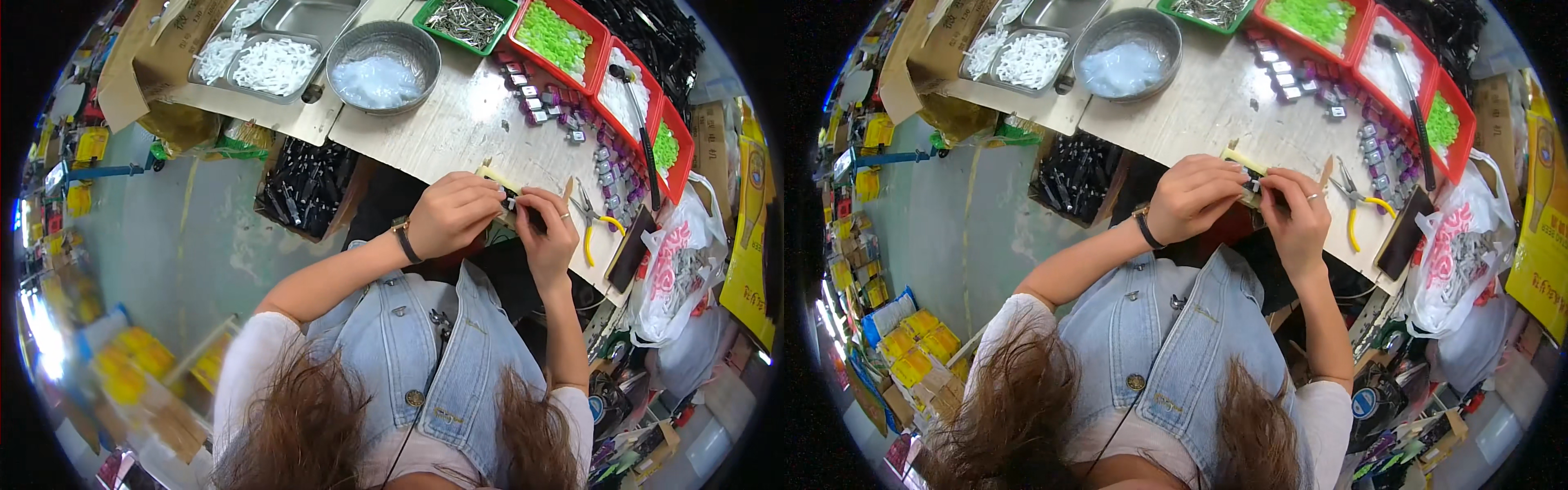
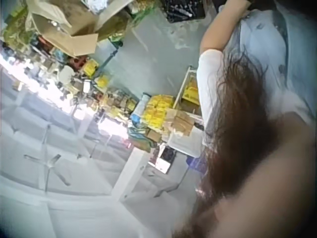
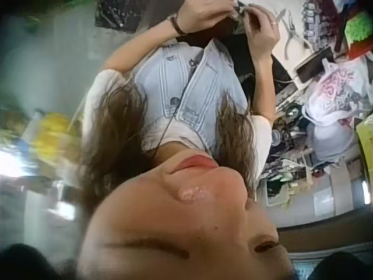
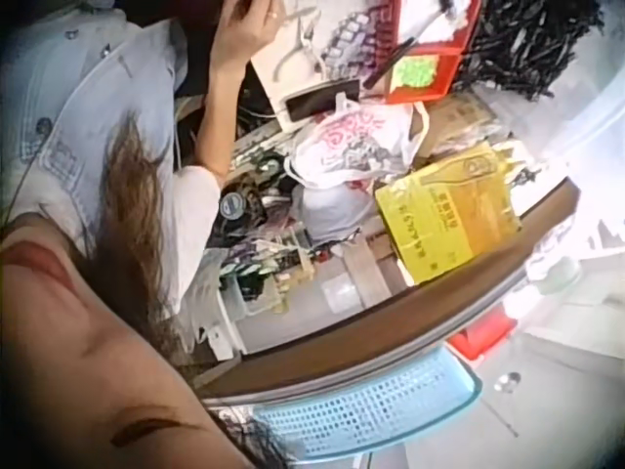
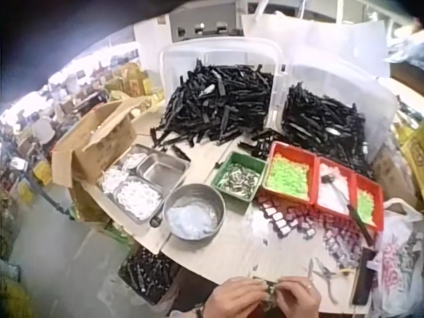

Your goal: Assemble small electronic components using hands and a small hammer on a factory workbench.

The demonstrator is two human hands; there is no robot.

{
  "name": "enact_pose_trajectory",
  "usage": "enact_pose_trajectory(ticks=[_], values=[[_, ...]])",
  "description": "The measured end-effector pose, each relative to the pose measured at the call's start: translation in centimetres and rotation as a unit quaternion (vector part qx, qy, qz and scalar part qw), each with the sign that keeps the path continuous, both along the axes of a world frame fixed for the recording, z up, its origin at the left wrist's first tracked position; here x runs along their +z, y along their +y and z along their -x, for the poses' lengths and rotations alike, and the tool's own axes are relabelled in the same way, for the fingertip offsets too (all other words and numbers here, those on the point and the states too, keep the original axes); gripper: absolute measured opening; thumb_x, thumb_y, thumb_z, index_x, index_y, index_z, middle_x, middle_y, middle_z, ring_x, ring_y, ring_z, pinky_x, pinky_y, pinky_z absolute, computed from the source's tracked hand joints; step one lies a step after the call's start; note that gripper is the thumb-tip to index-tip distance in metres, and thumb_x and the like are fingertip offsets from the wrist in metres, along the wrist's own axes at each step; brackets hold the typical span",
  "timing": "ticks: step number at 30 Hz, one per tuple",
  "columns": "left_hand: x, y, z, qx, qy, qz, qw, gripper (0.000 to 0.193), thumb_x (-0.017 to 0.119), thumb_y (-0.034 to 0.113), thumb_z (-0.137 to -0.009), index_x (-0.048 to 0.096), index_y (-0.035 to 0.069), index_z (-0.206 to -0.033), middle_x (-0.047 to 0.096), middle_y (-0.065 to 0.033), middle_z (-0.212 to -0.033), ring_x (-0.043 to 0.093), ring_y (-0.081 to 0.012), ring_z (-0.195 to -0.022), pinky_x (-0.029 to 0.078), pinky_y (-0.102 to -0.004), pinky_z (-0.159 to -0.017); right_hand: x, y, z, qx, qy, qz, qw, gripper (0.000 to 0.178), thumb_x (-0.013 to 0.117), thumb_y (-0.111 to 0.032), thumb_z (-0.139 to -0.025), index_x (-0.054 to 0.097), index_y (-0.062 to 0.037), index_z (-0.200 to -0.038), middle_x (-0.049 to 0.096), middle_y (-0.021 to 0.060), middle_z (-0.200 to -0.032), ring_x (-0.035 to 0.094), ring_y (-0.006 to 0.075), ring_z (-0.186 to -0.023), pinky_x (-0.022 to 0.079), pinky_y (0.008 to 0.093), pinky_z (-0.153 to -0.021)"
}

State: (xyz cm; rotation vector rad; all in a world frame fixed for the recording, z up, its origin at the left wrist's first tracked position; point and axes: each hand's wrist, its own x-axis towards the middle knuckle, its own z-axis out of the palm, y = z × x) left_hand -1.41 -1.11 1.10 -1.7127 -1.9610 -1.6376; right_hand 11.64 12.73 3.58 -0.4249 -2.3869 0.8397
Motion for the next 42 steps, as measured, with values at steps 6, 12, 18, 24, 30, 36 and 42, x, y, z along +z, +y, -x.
enact_pose_trajectory(ticks=[6,12,18,24,30,36,42], values=[[0.3,0.3,1.2,-0.040,-0.024,0.034,0.998,0.017,0.074,0.004,-0.074,0.067,0.007,-0.089,0.070,-0.0047,-0.097,0.066,-0.0211,-0.093,0.048,-0.0347,-0.083,-0.2,0.1,0.7,0.006,-0.004,-0.037,0.999,0.020,0.073,0.005,-0.072,0.066,-0.0021,-0.089,0.067,0.0099,-0.093,0.066,0.0249,-0.084,0.053,0.0327,-0.072],[0.1,0.3,2.4,-0.096,0.091,0.077,0.988,0.015,0.071,0.014,-0.077,0.067,0.013,-0.092,0.069,0.0025,-0.106,0.062,-0.0158,-0.099,0.044,-0.0342,-0.086,-0.2,0.3,0.5,0.025,0.003,-0.079,0.997,0.024,0.075,0.005,-0.068,0.069,-0.0042,-0.090,0.069,0.0087,-0.092,0.066,0.0238,-0.081,0.054,0.0314,-0.073],[2.0,0.2,2.1,-0.108,0.158,0.137,0.972,0.016,0.065,0.015,-0.080,0.065,0.015,-0.096,0.067,0.0044,-0.109,0.061,-0.0147,-0.101,0.043,-0.0332,-0.087,5.5,12.5,3.2,-0.167,-0.058,-0.023,0.984,0.015,0.064,-0.008,-0.086,0.072,-0.0031,-0.099,0.070,0.0117,-0.083,0.066,0.0185,-0.074,0.051,0.0283,-0.070],[4.5,0.7,3.1,-0.166,0.029,0.146,0.975,0.017,0.071,0.005,-0.074,0.067,0.010,-0.090,0.067,-0.0021,-0.105,0.062,-0.0216,-0.095,0.047,-0.0360,-0.084,4.0,21.5,7.4,-0.129,-0.208,-0.175,0.954,0.022,0.067,-0.022,-0.079,0.073,-0.0058,-0.093,0.070,0.0164,-0.087,0.068,0.0327,-0.082,0.052,0.0401,-0.074],[7.9,0.8,0.9,-0.040,-0.319,0.131,0.938,0.014,0.073,0.000,-0.080,0.070,0.000,-0.093,0.070,-0.0080,-0.084,0.067,-0.0149,-0.076,0.052,-0.0233,-0.070,5.1,20.5,7.2,-0.126,-0.074,-0.171,0.974,0.020,0.066,-0.019,-0.080,0.073,-0.0061,-0.094,0.070,0.0151,-0.086,0.068,0.0307,-0.080,0.053,0.0367,-0.074],[7.7,1.4,-0.7,-0.103,-0.645,0.091,0.752,0.012,0.070,0.003,-0.085,0.068,-0.003,-0.095,0.070,-0.0076,-0.084,0.065,-0.0107,-0.074,0.052,-0.0228,-0.070,6.8,3.2,1.1,0.064,-0.028,0.398,0.915,0.013,0.068,-0.003,-0.086,0.072,0.0035,-0.096,0.071,0.0046,-0.083,0.066,0.0088,-0.077,0.051,0.0206,-0.071],[6.8,0.3,-1.0,-0.110,-0.649,0.093,0.747,0.012,0.071,0.004,-0.084,0.068,-0.002,-0.094,0.070,-0.0059,-0.082,0.064,-0.0092,-0.073,0.051,-0.0214,-0.068,5.1,-0.2,0.3,0.013,0.038,0.443,0.896,0.012,0.068,0.001,-0.085,0.071,0.0042,-0.097,0.071,0.0064,-0.091,0.066,0.0096,-0.078,0.051,0.0193,-0.070]])
